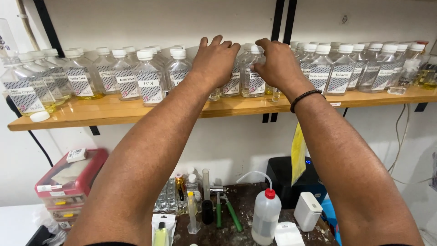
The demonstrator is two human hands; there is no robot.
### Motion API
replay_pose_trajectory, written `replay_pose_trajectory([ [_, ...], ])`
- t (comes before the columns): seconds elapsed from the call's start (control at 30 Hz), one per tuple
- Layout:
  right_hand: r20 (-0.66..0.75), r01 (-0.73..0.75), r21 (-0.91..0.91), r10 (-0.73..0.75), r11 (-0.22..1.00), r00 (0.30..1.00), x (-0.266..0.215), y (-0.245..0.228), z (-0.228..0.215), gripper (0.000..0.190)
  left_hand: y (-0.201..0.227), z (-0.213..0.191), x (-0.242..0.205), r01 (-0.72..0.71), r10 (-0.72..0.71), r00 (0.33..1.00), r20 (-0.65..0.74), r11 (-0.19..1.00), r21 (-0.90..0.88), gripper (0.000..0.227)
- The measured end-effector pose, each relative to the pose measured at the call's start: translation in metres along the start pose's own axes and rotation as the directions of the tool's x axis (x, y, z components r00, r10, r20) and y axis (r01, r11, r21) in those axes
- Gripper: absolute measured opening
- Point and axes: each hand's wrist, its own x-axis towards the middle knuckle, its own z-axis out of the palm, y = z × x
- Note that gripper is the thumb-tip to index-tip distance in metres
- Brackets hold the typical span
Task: The person arranges small clear bottles with white caps on a wooden table, then picks them up and places them onto a wooden shelf above. The person handles the bottles by hand, organizing them in rows on the shelf.
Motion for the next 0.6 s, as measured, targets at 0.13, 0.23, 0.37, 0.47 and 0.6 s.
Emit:
replay_pose_trajectory([
  [0.13, 0.16, 0.005, -0.113, 0.013, 0.994, 0.987, -0.014, -0.02, -0.011, 0.094, 0.001, 0.017, 0.007, -0.026, 0.043, 0.988, -0.149, 0.993, 0.116, 0.052],
  [0.23, 0.082, 0.067, -0.172, -0.053, 0.983, 0.995, -0.012, -0.012, 0.0, 0.088, 0.005, 0.019, 0.007, -0.017, 0.05, 0.984, -0.17, 0.981, 0.192, 0.041],
  [0.37, -0.017, 0.124, -0.334, -0.138, 0.934, 0.99, -0.005, 0.006, 0.023, 0.082, 0.004, 0.021, 0.008, 0.002, 0.019, 0.988, -0.152, 0.99, 0.139, 0.046],
  [0.47, -0.063, 0.144, -0.333, -0.174, 0.932, 0.983, -0.009, 0.008, 0.029, 0.085, 0.002, 0.026, 0.008, 0.008, 0.017, 0.981, -0.192, 0.991, 0.13, 0.042],
  [0.6, -0.139, 0.199, -0.258, -0.24, 0.945, 0.961, -0.027, 0.002, 0.013, 0.088, 0.011, 0.015, -0.012, -0.076, 0.107, 0.924, -0.368, 0.992, 0.099, 0.059],
])
